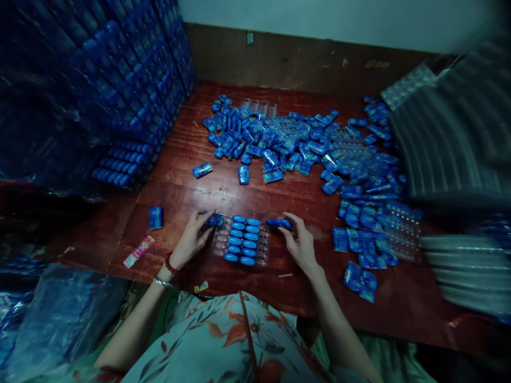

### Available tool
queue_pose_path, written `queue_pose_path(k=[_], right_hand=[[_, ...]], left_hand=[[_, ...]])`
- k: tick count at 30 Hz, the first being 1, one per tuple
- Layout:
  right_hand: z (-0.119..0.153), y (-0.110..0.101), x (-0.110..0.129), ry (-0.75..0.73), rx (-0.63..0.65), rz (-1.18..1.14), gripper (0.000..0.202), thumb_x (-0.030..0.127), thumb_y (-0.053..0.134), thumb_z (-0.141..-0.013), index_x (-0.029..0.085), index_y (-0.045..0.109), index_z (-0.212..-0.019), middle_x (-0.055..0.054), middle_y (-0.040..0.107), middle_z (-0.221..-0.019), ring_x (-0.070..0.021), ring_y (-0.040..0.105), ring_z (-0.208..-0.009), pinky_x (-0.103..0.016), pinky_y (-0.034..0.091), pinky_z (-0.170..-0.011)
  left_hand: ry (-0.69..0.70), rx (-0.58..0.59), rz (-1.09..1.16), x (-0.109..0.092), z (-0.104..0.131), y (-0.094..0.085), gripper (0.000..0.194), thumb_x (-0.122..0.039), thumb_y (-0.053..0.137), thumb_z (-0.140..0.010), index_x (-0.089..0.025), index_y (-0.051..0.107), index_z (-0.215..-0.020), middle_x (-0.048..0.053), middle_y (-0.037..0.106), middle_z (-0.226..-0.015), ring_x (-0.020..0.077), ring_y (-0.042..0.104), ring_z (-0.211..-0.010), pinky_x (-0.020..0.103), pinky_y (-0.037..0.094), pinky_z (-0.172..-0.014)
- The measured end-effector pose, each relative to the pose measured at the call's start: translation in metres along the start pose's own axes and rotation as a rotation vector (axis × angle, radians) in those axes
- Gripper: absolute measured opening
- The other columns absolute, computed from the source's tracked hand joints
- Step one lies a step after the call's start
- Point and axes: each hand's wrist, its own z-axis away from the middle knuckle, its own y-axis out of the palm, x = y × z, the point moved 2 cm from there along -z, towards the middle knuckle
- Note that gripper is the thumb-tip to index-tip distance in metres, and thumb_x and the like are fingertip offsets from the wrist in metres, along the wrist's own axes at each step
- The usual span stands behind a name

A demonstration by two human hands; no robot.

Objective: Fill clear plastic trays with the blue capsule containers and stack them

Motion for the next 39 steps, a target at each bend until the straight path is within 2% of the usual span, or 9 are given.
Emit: queue_pose_path(k=[4,7,9,20,27,31,34,37,39], right_hand=[[-0.001,0.006,0.006,-0.161,0.146,-0.001,0.023,0.022,0.041,-0.092,0.022,0.055,-0.111,-0.006,0.062,-0.104,-0.0169,0.06,-0.097,-0.033,0.048,-0.089],[-0.003,0.008,0.011,-0.192,0.226,0.055,0.032,0.014,0.036,-0.091,0.021,0.052,-0.117,-0.007,0.059,-0.108,-0.0163,0.059,-0.099,-0.032,0.048,-0.089],[-0.005,0.008,0.014,-0.194,0.281,0.147,0.039,0.008,0.034,-0.088,0.021,0.05,-0.121,-0.008,0.058,-0.109,-0.0169,0.059,-0.098,-0.033,0.049,-0.087],[-0.017,0.007,0.033,-0.289,0.462,0.58,0.053,-0.003,0.034,-0.077,0.019,0.047,-0.123,-0.008,0.059,-0.104,-0.0184,0.059,-0.09,-0.031,0.049,-0.078],[-0.023,0.022,0.052,-0.326,0.503,0.734,0.039,-0.001,0.038,-0.079,0.02,0.055,-0.106,-0.007,0.063,-0.09,-0.0196,0.059,-0.081,-0.03,0.046,-0.073],[-0.025,0.019,0.052,-0.236,0.59,0.697,0.038,0.001,0.035,-0.081,0.017,0.054,-0.108,-0.009,0.062,-0.095,-0.0219,0.061,-0.085,-0.033,0.047,-0.072],[-0.034,0.004,0.042,-0.215,0.68,0.505,0.036,0.011,0.041,-0.086,0.017,0.051,-0.119,-0.012,0.062,-0.108,-0.0243,0.061,-0.096,-0.035,0.049,-0.077],[-0.064,-0.009,0.033,-0.233,0.75,0.243,0.042,0.03,0.051,-0.087,0.021,0.048,-0.128,-0.011,0.06,-0.121,-0.0268,0.057,-0.109,-0.038,0.047,-0.089],[-0.096,-0.006,0.032,-0.187,0.699,0.182,0.037,0.035,0.049,-0.089,0.024,0.053,-0.124,-0.008,0.061,-0.12,-0.0268,0.056,-0.11,-0.04,0.045,-0.093]], left_hand=[[0.078,-0.027,-0.101,0.003,0.004,-0.006,0.036,-0.021,0.041,-0.09,-0.02,0.05,-0.125,0.009,0.051,-0.113,0.0181,0.057,-0.098,0.033,0.05,-0.085],[0.104,-0.113,-0.168,-0.002,0.0,-0.01,0.03,-0.026,0.041,-0.092,-0.02,0.051,-0.119,0.009,0.052,-0.115,0.019,0.058,-0.099,0.033,0.051,-0.086],[0.129,-0.094,-0.195,-0.006,-0.004,-0.009,0.028,-0.025,0.04,-0.093,-0.019,0.049,-0.118,0.008,0.053,-0.111,0.018,0.058,-0.097,0.032,0.051,-0.085],[0.159,0.363,-0.675,-0.043,-0.025,-0.001,0.029,-0.008,0.036,-0.087,-0.019,0.048,-0.112,0.007,0.054,-0.102,0.0128,0.06,-0.07,0.022,0.05,-0.059],[0.271,0.592,-0.792,-0.064,-0.051,0.004,0.022,-0.005,0.04,-0.085,-0.011,0.054,-0.102,0.013,0.057,-0.095,0.0194,0.064,-0.072,0.027,0.051,-0.058],[0.329,0.559,-0.73,-0.062,-0.054,0.004,0.02,-0.004,0.04,-0.085,-0.008,0.056,-0.096,0.015,0.06,-0.09,0.0222,0.064,-0.075,0.031,0.051,-0.061],[0.388,0.48,-0.593,-0.052,-0.059,-0.01,0.015,-0.011,0.05,-0.084,-0.008,0.058,-0.097,0.014,0.063,-0.09,0.0247,0.062,-0.081,0.034,0.05,-0.07],[0.39,0.399,-0.426,-0.03,-0.077,-0.032,0.037,-0.028,0.064,-0.08,-0.015,0.055,-0.113,0.01,0.063,-0.105,0.0222,0.06,-0.094,0.03,0.048,-0.08],[0.326,0.306,-0.34,-0.01,-0.1,-0.047,0.041,-0.034,0.06,-0.083,-0.017,0.052,-0.119,0.008,0.061,-0.112,0.0195,0.059,-0.097,0.027,0.046,-0.083]])
